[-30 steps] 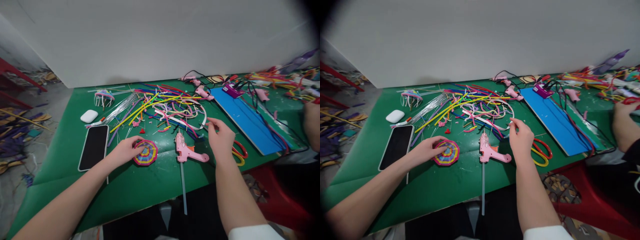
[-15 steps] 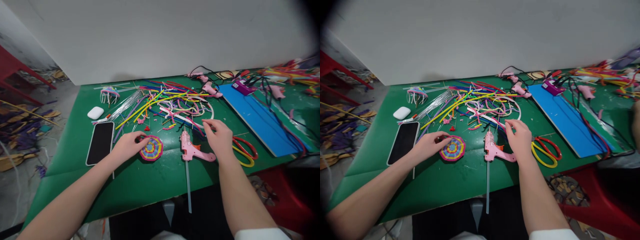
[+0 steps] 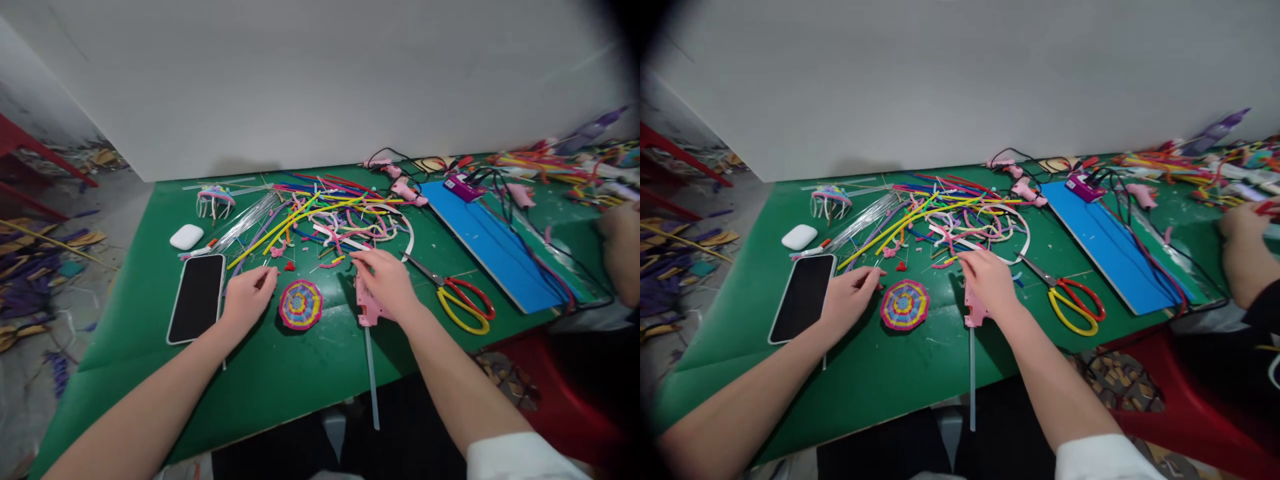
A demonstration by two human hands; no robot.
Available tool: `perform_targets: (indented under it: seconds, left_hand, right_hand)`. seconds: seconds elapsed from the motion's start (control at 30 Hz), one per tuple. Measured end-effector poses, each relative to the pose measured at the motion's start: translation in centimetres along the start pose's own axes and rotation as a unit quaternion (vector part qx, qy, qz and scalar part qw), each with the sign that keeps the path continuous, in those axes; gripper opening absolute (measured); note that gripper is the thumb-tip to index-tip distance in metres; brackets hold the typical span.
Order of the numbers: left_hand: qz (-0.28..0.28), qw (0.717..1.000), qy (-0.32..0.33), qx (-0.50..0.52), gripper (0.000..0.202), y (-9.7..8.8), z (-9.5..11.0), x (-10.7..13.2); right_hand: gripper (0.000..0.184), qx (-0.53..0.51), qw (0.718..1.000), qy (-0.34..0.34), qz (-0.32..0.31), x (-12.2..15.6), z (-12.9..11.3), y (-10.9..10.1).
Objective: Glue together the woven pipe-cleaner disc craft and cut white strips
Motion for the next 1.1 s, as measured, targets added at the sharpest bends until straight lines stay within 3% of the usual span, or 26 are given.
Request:
perform_targets:
  seconds: [0.07,0.17,0.3,0.53,0.67,0.77,0.8,0.83,0.9,0.97,1.03,1.1]
  left_hand:
    - [0.03,0.995,0.094,-0.036,0.031,-0.3,1.1,0.4]
    - [0.064,0.973,0.211,-0.065,0.033,-0.5,2.4,1.3]
    - [0.076,0.965,0.242,-0.065,0.033,-0.4,2.5,1.8]
    - [0.089,0.963,0.252,-0.047,0.032,-0.4,2.2,1.8]
    - [0.097,0.966,0.237,-0.017,0.04,-0.9,2.0,1.8]
    - [0.1,0.971,0.219,0.006,0.041,-1.5,2.2,1.8]
    - [0.097,0.973,0.208,0.018,0.04,-1.6,2.4,1.8]
    - [0.09,0.976,0.195,0.036,0.038,-1.8,2.5,1.8]
    - [0.066,0.98,0.168,0.084,0.035,-1.9,2.8,1.8]
    - [0.034,0.979,0.152,0.132,0.034,-2.0,3.4,2.0]
    - [0.004,0.976,0.148,0.157,0.032,-2.0,4.3,2.3]
    - [-0.009,0.974,0.154,0.164,0.028,-2.1,5.1,2.6]
  right_hand:
    - [0.03,0.125,0.982,-0.05,-0.133,-1.6,-2.1,2.7]
    - [0.026,0.17,0.965,-0.075,-0.185,-4.0,-3.5,4.7]
    - [0.023,0.18,0.952,-0.11,-0.224,-5.5,-4.0,6.4]
    - [0.021,0.104,0.963,-0.131,-0.213,-5.5,-4.2,6.4]
    - [0.02,0.008,0.984,-0.088,-0.156,-6.3,-4.5,4.3]
    - [0.022,-0.104,0.984,-0.052,-0.136,-6.3,-5.4,2.5]
    - [0.021,-0.184,0.973,-0.033,-0.138,-6.1,-5.7,2.0]
    - [0.018,-0.3,0.943,-0.006,-0.143,-5.8,-6.0,1.7]
    - [0.008,-0.514,0.843,0.044,-0.153,-4.9,-6.7,1.3]
    - [0.003,-0.629,0.759,0.073,-0.155,-4.0,-7.4,1.0]
    - [0.002,-0.671,0.722,0.084,-0.145,-3.2,-7.8,0.6]
    - [0.001,-0.682,0.715,0.085,-0.128,-2.6,-8.0,0.1]
Point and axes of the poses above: each hand's wrist, its own x-axis away from the middle knuckle, its own y-axis out of the palm, z = x × y, the point moved 7 cm from there along -x, towards the middle knuckle, and after that the axes turned 1 degree about y, right-handed, at the moved point
